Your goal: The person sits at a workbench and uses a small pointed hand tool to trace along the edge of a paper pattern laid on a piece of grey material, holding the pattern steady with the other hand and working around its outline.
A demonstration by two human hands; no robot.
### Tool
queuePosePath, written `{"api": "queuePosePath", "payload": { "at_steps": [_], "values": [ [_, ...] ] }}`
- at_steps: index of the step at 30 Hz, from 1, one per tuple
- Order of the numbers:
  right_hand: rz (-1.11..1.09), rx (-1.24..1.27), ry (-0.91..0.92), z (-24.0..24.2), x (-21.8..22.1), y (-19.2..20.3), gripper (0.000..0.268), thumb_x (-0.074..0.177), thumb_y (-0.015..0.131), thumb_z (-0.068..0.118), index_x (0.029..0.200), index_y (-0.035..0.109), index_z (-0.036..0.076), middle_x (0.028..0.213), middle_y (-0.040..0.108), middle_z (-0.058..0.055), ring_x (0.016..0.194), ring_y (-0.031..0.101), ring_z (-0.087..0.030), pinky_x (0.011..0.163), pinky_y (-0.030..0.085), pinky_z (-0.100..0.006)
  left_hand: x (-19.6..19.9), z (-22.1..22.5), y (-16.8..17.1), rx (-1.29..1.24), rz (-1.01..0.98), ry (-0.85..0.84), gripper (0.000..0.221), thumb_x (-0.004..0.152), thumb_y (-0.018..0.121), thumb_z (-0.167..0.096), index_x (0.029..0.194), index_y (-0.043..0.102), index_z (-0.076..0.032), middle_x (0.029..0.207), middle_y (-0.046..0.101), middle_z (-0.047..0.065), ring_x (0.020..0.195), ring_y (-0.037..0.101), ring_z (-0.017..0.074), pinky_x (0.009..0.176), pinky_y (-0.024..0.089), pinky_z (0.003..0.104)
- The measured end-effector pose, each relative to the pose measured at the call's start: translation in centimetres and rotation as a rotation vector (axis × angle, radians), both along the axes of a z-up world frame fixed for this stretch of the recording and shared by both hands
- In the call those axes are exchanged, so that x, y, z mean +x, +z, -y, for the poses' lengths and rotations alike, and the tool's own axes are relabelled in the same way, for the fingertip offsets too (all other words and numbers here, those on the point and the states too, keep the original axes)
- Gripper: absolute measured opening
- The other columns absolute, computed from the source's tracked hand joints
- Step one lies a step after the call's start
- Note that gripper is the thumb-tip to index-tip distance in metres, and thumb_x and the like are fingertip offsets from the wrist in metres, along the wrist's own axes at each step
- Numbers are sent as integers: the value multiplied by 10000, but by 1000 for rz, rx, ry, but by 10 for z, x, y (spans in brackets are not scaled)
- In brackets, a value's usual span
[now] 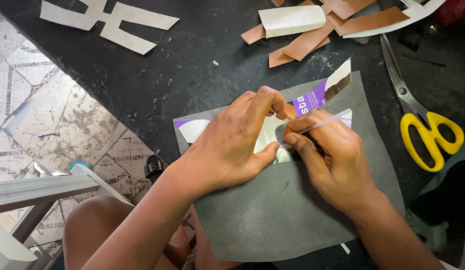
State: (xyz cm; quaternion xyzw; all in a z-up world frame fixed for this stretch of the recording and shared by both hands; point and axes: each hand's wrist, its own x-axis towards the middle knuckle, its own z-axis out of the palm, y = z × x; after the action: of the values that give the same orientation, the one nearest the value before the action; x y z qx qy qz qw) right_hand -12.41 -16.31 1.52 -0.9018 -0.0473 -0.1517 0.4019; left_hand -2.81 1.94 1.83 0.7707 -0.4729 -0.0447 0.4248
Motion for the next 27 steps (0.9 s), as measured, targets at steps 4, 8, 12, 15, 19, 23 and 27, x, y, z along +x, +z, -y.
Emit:
{"api": "queuePosePath", "payload": {
  "at_steps": [4, 8, 12, 15, 19, 23, 27],
  "values": [
    [3, 16, 0, -2, 1, 2, 57, 925, 667, -7, 981, 672, 3, 883, 648, -110, 759, 660, -214, 676, 493, -315, 1, 0, 1, -7, 1, 1, 518, 826, 758, -97, 1204, 404, -70, 1158, 638, 110, 1144, 638, 334, 948, 527, 440],
    [-51, 45, -25, -1, 2, 4, 64, 909, 662, 2, 972, 676, 2, 856, 639, -98, 714, 647, -213, 646, 482, -318, 0, 1, 2, 1, -12, 4, 514, 822, 757, -95, 1198, 406, -70, 1151, 642, 108, 1141, 640, 332, 939, 527, 441],
    [6, -28, 43, 0, 2, 3, 14, 912, 651, -6, 921, 652, 4, 863, 628, -100, 746, 597, -252, 672, 454, -348, -2, 2, 1, 1, 1, 17, 502, 833, 753, -101, 1196, 408, -70, 1144, 647, 113, 1146, 642, 333, 944, 526, 447],
    [13, -35, 54, 0, 3, 3, 8, 919, 653, 1, 925, 652, 5, 857, 615, -102, 734, 584, -254, 669, 451, -352, -3, 1, 1, 4, 14, 27, 489, 841, 747, -100, 1196, 412, -67, 1142, 648, 119, 1147, 641, 337, 945, 524, 450],
    [64, -45, 69, -1, 3, 3, 27, 936, 627, -15, 961, 633, -7, 912, 614, -112, 806, 606, -262, 712, 465, -348, -4, 2, 0, 8, 7, 25, 476, 844, 739, -96, 1194, 418, -62, 1140, 646, 122, 1142, 642, 334, 934, 524, 446],
    [-46, -45, -33, -2, 4, 4, 25, 914, 671, 3, 923, 653, -12, 793, 580, -103, 661, 550, -240, 632, 432, -357, -3, 3, 1, 23, -11, 37, 486, 835, 745, -106, 1191, 417, -59, 1130, 644, 118, 1130, 644, 326, 925, 524, 442],
    [26, -5, 51, -1, 4, 3, 28, 929, 651, -9, 950, 644, 7, 867, 611, -89, 721, 579, -220, 657, 452, -338, -3, 3, 2, 25, -12, 51, 497, 822, 754, -113, 1186, 419, -62, 1116, 646, 113, 1128, 645, 325, 929, 524, 442]
  ]
}}
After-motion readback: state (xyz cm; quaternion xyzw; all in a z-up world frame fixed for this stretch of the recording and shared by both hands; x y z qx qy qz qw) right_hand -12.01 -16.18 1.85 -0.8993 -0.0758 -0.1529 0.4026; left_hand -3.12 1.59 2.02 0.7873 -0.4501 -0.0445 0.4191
